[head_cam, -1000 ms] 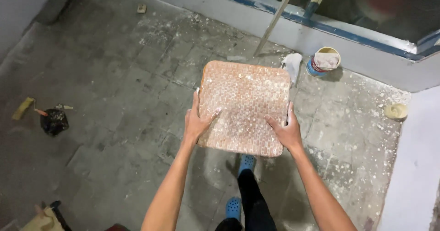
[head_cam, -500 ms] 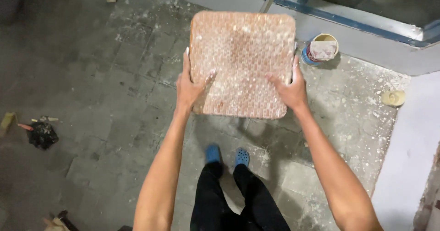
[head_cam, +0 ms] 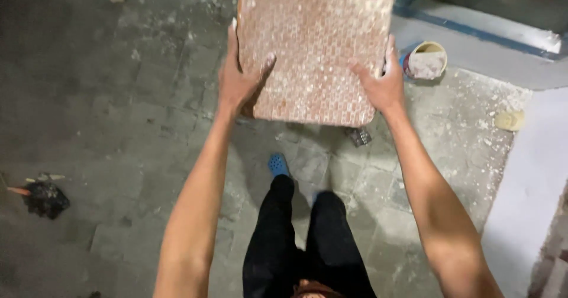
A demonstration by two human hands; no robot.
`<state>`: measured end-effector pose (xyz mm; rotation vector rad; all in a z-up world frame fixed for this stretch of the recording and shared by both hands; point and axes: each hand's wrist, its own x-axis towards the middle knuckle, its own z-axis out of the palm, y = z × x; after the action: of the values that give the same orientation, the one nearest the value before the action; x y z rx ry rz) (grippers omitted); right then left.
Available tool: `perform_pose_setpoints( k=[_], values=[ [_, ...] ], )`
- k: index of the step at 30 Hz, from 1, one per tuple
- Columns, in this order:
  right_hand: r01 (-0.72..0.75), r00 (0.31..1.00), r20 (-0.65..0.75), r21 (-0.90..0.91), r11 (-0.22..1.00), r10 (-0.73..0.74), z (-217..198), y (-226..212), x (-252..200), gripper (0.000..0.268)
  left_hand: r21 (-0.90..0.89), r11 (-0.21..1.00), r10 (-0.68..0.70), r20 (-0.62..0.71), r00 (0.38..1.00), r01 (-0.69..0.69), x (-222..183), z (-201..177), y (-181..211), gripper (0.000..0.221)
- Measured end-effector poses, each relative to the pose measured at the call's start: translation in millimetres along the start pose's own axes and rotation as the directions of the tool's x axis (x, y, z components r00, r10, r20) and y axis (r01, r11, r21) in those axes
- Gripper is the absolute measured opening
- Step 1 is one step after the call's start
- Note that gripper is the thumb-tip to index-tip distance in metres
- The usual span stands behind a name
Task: The person moves a stool, picks up a hand sander, and sands the wall and wooden window frame using the sander.
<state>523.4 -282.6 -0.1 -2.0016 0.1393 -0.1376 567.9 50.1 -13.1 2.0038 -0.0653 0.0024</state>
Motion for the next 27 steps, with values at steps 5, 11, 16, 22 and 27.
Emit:
perform_pose_setpoints(
  k=[5,11,16,22,27],
  values=[
    [-0.038,0.999,0.016,0.095,0.995,0.037,31.5,-3.7,40.9,0.085,-0.117,0.993,-0.011,0.056,0.998,0.017,58.1,-1.6,-33.7,0.108],
    [-0.075,0.997,-0.027,0.015,0.997,0.075,75.6,38.7,93.6,0.089,-0.044,0.999,-0.026,0.075,0.997,0.029,121.2,9.1,-82.2,0.110],
    [-0.236,0.969,-0.071,0.004,0.972,0.236,113.4,82.5,127.3,0.093,0.123,0.969,-0.229,0.100,0.968,0.216,163.3,28.5,-121.5,0.113],
    [-0.188,0.979,-0.089,-0.021,0.982,0.186,166.3,163.3,145.2,0.084,0.036,0.972,-0.236,0.154,0.959,0.234,193.1,61.0,-205.8,0.113],
    [-0.300,0.945,-0.126,0.039,0.953,0.302,218.5,244.2,137.7,0.083,-0.126,0.928,-0.317,0.232,0.920,0.351,196.3,96.8,-295.1,0.111]
  ],
)
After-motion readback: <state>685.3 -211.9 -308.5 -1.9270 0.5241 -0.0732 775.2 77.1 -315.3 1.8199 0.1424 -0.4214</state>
